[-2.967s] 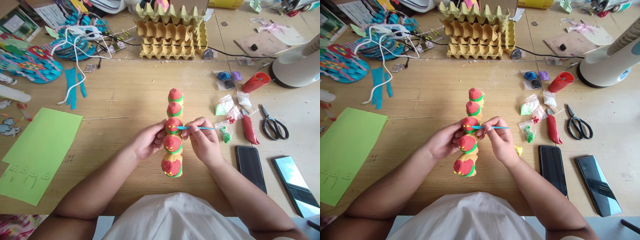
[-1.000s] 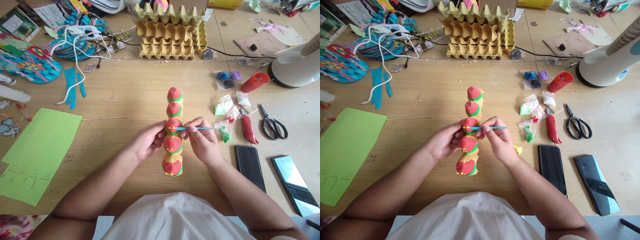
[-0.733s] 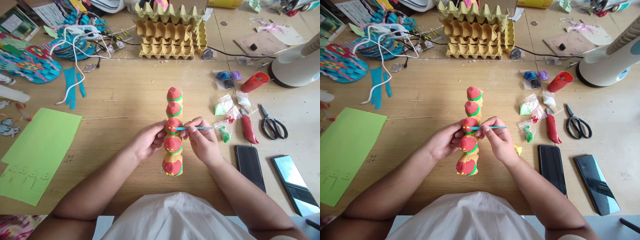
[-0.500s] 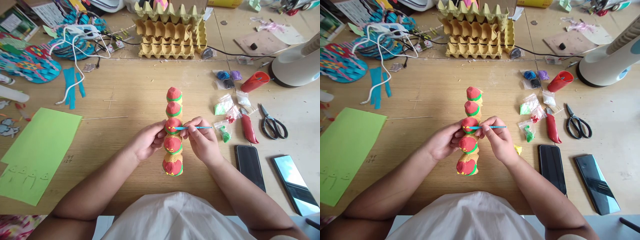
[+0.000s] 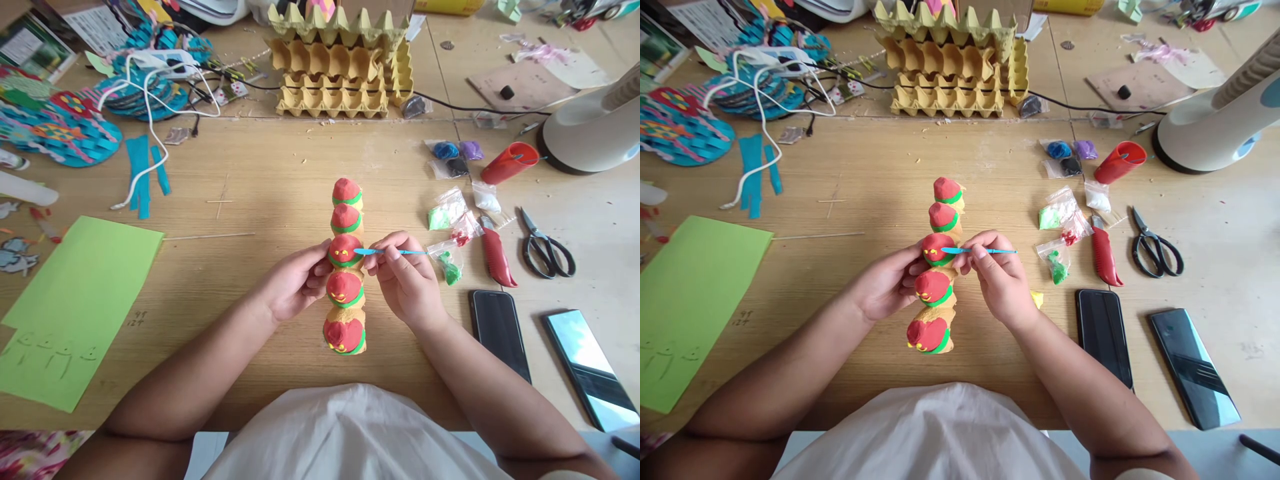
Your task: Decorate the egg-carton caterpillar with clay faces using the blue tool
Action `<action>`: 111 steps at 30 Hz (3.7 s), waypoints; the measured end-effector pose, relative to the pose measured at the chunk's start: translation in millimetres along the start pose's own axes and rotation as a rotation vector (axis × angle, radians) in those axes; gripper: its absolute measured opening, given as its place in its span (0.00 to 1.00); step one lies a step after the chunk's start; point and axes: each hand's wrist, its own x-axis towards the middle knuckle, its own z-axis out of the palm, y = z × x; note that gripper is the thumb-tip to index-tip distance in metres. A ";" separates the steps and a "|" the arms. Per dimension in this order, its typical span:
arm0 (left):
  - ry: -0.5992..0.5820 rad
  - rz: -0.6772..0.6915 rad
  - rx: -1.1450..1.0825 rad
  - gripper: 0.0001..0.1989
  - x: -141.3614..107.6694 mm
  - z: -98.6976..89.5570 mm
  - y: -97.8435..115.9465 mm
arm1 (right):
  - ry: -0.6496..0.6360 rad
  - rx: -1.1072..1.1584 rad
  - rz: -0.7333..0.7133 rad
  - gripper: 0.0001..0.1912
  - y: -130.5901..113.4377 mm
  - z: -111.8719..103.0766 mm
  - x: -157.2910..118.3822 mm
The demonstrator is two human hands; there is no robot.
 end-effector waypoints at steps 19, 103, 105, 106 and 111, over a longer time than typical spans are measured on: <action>0.027 0.114 0.168 0.22 -4.1 2.5 -6.0 | -0.114 -0.997 -0.575 0.07 -25.0 -0.6 -1.4; 0.126 0.107 0.151 0.23 -2.5 1.5 8.7 | -0.079 -0.773 0.022 0.10 -29.6 -23.2 9.2; 0.108 0.093 0.130 0.22 -3.7 1.7 8.1 | -0.123 -0.594 0.012 0.09 -36.2 -18.7 4.6; 0.097 0.086 0.119 0.22 -4.2 1.4 7.7 | -0.135 -0.520 -0.010 0.09 -39.2 -16.9 2.4; 0.076 0.050 0.055 0.22 -6.0 0.0 5.5 | -0.092 -0.225 -0.093 0.10 -41.8 -14.6 -2.0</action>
